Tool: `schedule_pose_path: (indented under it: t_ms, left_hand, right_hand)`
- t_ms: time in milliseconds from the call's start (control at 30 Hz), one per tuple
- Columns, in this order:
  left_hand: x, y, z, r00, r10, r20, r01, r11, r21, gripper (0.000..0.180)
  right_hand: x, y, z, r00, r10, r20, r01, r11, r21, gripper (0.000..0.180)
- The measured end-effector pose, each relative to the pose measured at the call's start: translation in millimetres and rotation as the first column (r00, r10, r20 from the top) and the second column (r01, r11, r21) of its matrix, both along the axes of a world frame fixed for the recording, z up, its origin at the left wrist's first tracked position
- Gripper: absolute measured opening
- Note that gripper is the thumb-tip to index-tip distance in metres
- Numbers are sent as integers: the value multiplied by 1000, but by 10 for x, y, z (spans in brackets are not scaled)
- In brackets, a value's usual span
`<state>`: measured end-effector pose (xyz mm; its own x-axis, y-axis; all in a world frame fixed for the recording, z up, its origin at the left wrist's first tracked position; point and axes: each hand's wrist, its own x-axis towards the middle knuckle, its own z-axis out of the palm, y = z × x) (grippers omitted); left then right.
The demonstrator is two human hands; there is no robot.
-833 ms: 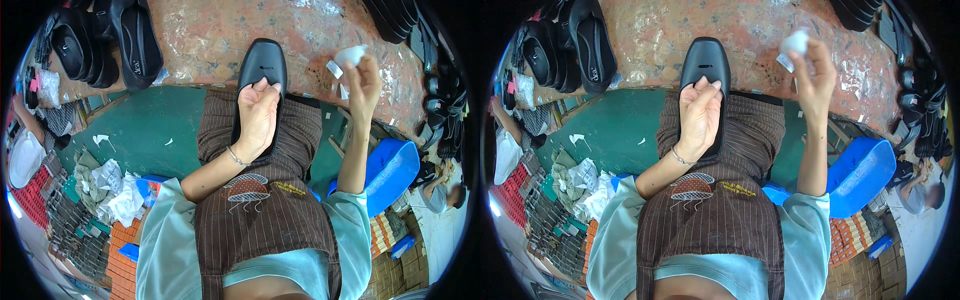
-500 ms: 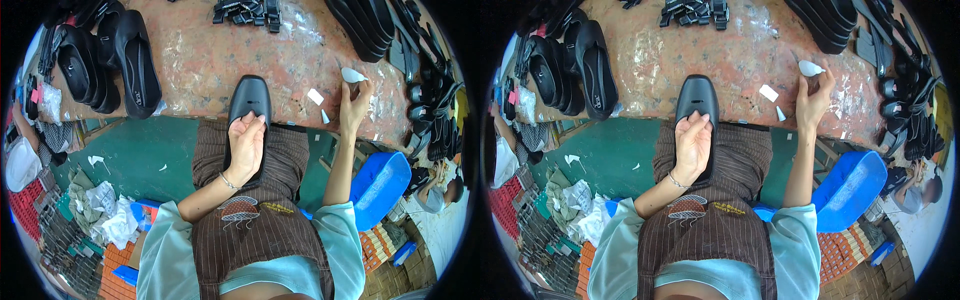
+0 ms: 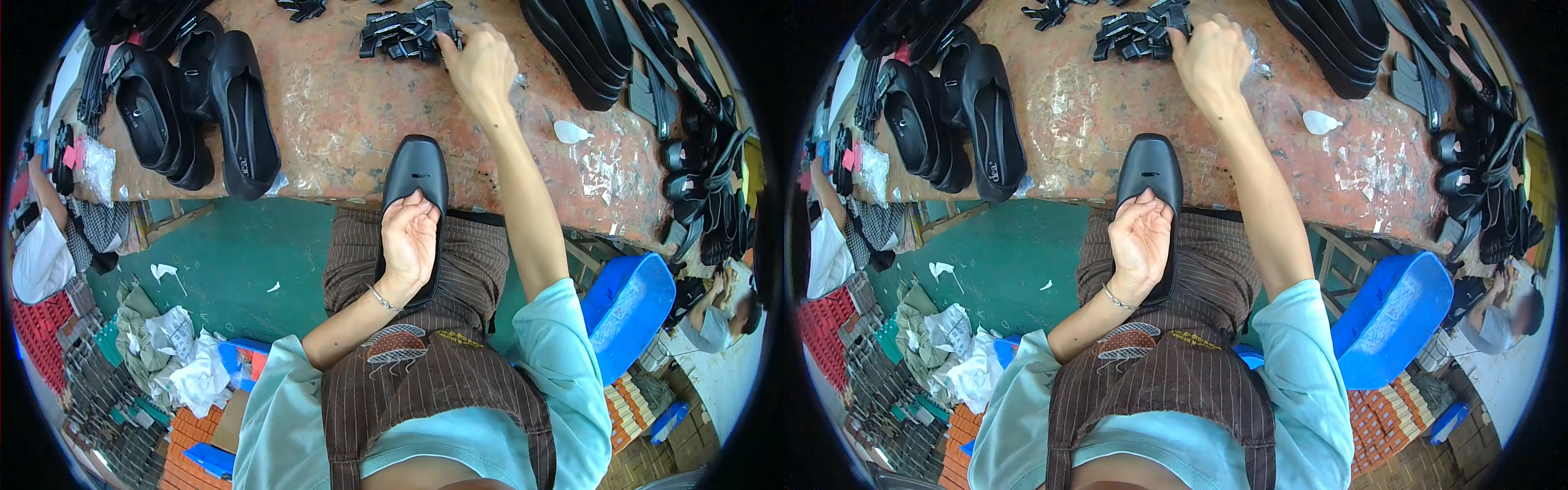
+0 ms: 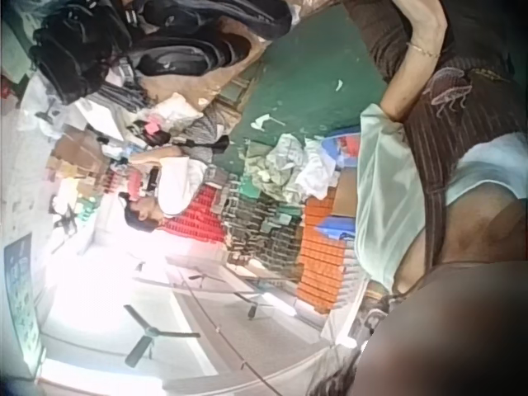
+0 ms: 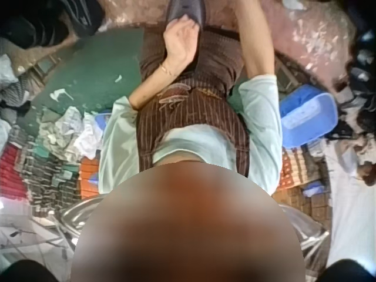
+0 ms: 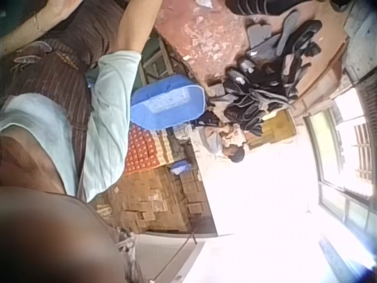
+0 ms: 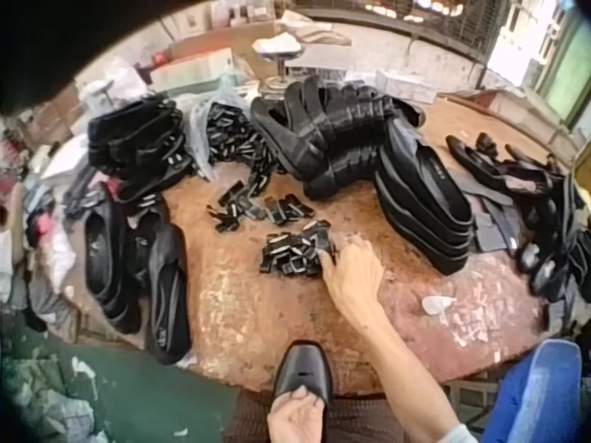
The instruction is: Applying glue to black shoes and attaching decorative buckles.
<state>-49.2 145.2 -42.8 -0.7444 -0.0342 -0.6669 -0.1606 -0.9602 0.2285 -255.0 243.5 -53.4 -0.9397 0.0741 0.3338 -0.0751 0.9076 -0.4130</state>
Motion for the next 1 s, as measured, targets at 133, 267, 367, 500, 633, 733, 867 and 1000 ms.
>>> schedule_pose_path:
  t_ms: [133, 267, 367, 500, 633, 733, 867, 1000]
  left_hand:
    - [15, -30, -23, 1000, 13, 6, -13, 1000, 13, 12]
    - [-5, -63, 26, 1000, 12, 2, -12, 1000, 11, 12]
    - [-6, -43, -13, 1000, 15, -6, -15, 1000, 22, 10]
    - [10, -58, -63, 997, 14, -75, -11, 999, 37, 9]
    - [7, -43, -72, 992, 43, -115, -32, 995, 96, 6]
    - [-9, -32, -81, 994, 44, -102, -34, 994, 100, 8]
    - [-68, -24, 85, 997, 18, -81, -15, 999, 48, 18]
    - [-50, -30, 39, 994, 14, -107, -10, 999, 33, 27]
  right_hand:
    - [204, 196, -17, 993, 29, -118, -59, 964, -261, 15]
    - [826, 435, 61, 954, 200, -221, -177, 977, 118, 12]
    - [1137, 494, 12, 957, 285, -58, -279, 955, 96, 11]
    - [1078, 653, 33, 923, 384, -13, -384, 923, -15, 18]
    - [1049, 574, 194, 944, 257, 205, -169, 914, -369, 24]
    - [1176, 449, 373, 921, 349, 174, -229, 845, -482, 32]
    - [1420, 187, 502, 833, 537, 132, -408, 758, -509, 33]
    - [1442, 126, 458, 823, 546, 156, -407, 759, -507, 33]
